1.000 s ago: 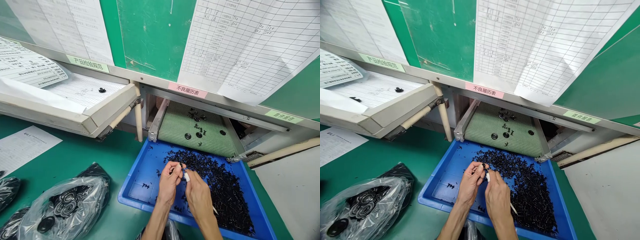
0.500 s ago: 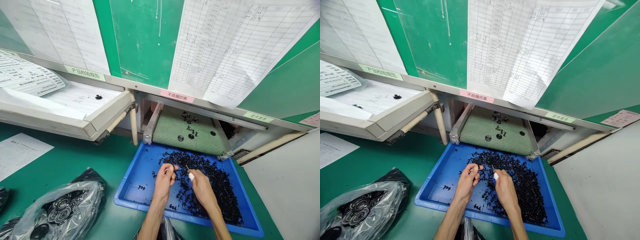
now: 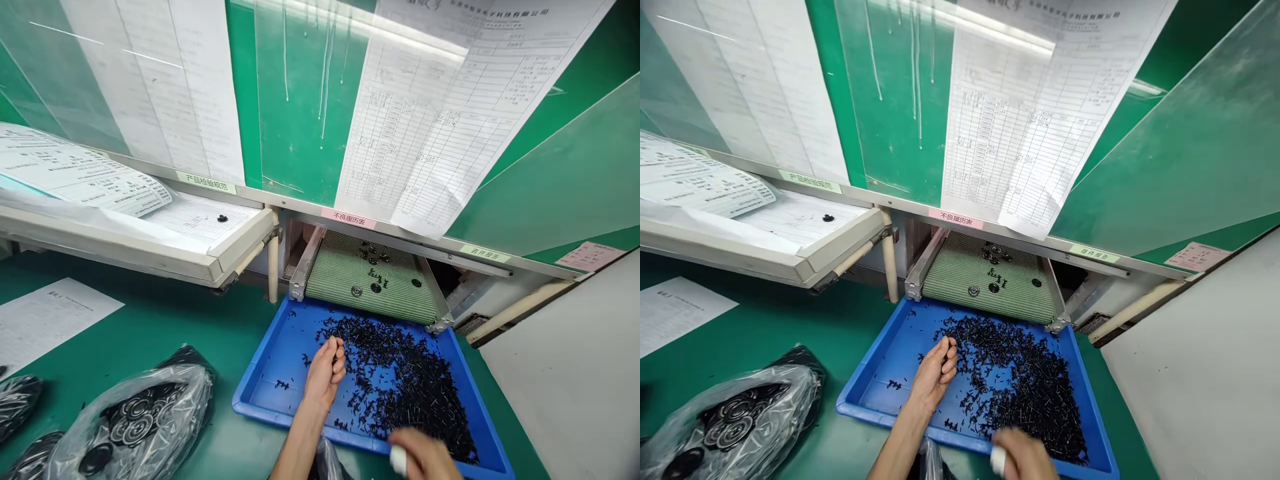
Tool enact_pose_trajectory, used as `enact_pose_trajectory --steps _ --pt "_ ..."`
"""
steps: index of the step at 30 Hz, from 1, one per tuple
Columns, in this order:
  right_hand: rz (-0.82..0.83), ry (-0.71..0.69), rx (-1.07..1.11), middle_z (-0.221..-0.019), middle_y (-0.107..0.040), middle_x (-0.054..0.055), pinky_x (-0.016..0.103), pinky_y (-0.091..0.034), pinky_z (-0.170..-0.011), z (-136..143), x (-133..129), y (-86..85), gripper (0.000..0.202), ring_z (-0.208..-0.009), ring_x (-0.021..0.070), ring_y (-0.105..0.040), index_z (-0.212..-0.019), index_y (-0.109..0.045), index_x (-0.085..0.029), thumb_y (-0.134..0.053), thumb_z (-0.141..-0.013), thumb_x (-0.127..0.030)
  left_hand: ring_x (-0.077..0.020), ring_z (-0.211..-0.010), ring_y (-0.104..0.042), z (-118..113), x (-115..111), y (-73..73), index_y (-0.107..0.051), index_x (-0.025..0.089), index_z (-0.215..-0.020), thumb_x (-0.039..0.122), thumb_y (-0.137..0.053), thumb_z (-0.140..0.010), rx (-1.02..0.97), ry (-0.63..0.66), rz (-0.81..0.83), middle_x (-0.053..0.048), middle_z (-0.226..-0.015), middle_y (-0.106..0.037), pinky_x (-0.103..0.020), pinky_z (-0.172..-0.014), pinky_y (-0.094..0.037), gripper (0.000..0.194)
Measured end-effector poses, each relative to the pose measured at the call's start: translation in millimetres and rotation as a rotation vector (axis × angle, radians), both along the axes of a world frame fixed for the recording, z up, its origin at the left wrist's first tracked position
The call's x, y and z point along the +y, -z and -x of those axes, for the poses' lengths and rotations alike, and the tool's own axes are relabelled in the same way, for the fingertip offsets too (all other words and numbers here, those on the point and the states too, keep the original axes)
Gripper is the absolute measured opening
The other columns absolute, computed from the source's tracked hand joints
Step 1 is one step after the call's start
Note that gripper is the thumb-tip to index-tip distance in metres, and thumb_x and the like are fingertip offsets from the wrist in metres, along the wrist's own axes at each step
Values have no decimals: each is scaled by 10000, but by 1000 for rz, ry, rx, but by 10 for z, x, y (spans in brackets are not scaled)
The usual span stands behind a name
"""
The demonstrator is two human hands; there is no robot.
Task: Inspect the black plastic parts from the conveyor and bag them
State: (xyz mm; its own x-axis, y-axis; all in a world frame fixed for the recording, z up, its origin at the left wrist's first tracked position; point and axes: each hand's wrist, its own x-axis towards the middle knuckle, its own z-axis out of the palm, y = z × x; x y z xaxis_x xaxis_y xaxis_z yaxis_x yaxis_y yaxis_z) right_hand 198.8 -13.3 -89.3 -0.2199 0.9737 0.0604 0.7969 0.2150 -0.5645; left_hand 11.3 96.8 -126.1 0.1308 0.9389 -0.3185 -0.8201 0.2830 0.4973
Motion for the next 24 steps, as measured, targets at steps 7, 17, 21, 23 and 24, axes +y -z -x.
enact_pose_trajectory --steps 7,17,21,23,24 --pt "-342 53 -73 -1178 -535 77 294 -446 -748 573 1493 -648 430 -864 192 -592 -1220 -522 -237 -333 -858 -101 -12 -314 -166 39 7 -56 -480 161 -695 466 -644 -766 -52 -75 34 115 -455 -272 -140 -292 -89 353" --pt "-201 95 196 -1062 -538 112 302 -434 -742 704 1746 -311 310 -778 182 -574 -1078 -602 -135 -485 -796 -183 -4 -344 -275 334 -737 -353 -576 101 -773 337 -535 -878 -310 -40 35 70 -522 -364 -112 -281 -138 262" --pt "-17 138 359 -918 -610 85 295 -494 -614 490 1040 -39 319 -641 176 -618 -930 -639 -140 -496 -765 -373 -5 -357 -290 298 -1029 -464 -594 104 -793 392 -586 -840 -302 -10 6 63 -537 -387 -107 -285 -152 292" --pt "80 165 430 -717 -638 53 297 -507 -558 357 549 118 362 -542 179 -616 -862 -638 -146 -491 -754 -458 -11 -369 -319 276 -1158 -523 -597 106 -787 393 -589 -837 -292 -10 8 55 -543 -402 -106 -286 -160 292" --pt "121 185 472 -660 -642 47 299 -513 -556 282 294 195 391 -531 183 -617 -864 -634 -147 -492 -754 -494 -18 -385 -355 265 -1219 -554 -600 105 -787 387 -582 -842 -285 -14 12 45 -555 -424 -106 -289 -174 288"
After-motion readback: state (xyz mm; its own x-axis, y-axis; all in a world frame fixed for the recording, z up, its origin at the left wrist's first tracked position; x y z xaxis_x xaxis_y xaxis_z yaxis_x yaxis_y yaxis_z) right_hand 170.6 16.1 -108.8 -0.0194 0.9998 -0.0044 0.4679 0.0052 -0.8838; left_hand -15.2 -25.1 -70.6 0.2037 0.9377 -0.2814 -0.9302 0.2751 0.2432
